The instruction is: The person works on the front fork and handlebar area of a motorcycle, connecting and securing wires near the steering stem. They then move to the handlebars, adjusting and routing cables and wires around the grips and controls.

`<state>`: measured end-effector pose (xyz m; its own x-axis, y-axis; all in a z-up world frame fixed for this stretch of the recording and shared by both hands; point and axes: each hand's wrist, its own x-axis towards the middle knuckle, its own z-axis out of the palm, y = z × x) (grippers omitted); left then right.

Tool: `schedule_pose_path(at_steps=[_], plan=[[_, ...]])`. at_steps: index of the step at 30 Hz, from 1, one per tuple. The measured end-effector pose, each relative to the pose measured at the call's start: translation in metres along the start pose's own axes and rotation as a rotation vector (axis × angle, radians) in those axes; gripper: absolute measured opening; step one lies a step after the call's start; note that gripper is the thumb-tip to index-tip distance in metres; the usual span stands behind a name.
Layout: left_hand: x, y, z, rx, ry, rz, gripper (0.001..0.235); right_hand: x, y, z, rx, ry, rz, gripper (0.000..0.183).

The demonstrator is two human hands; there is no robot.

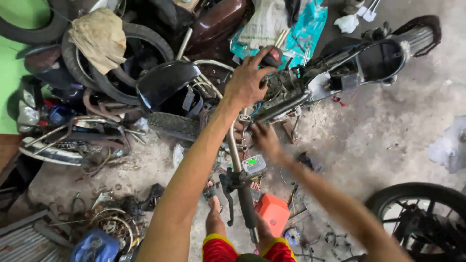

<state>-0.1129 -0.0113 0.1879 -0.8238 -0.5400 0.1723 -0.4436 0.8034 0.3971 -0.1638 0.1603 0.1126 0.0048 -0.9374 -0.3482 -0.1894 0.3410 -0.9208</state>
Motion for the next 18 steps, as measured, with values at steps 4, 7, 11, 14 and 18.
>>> schedule_pose_path(at_steps=[4, 7, 11, 14, 18], plan=[[-0.003, -0.004, 0.005, 0.01, 0.031, -0.007, 0.037, -0.01, -0.033, 0.049, 0.671, 0.371, 0.107, 0.037], [-0.002, -0.01, 0.012, -0.006, 0.083, 0.017, 0.036, -0.01, -0.019, 0.049, 0.389, 0.601, 0.115, 0.027], [-0.002, -0.009, 0.019, 0.012, 0.096, 0.014, 0.037, -0.013, -0.007, 0.016, -0.046, 0.713, -0.003, 0.016], [-0.003, -0.006, 0.015, 0.024, 0.03, -0.014, 0.037, 0.002, -0.005, -0.018, -0.288, 0.462, -0.328, 0.018], [-0.001, -0.007, 0.017, 0.024, -0.009, -0.037, 0.037, 0.023, 0.007, -0.04, -0.434, 0.298, -0.532, 0.022]])
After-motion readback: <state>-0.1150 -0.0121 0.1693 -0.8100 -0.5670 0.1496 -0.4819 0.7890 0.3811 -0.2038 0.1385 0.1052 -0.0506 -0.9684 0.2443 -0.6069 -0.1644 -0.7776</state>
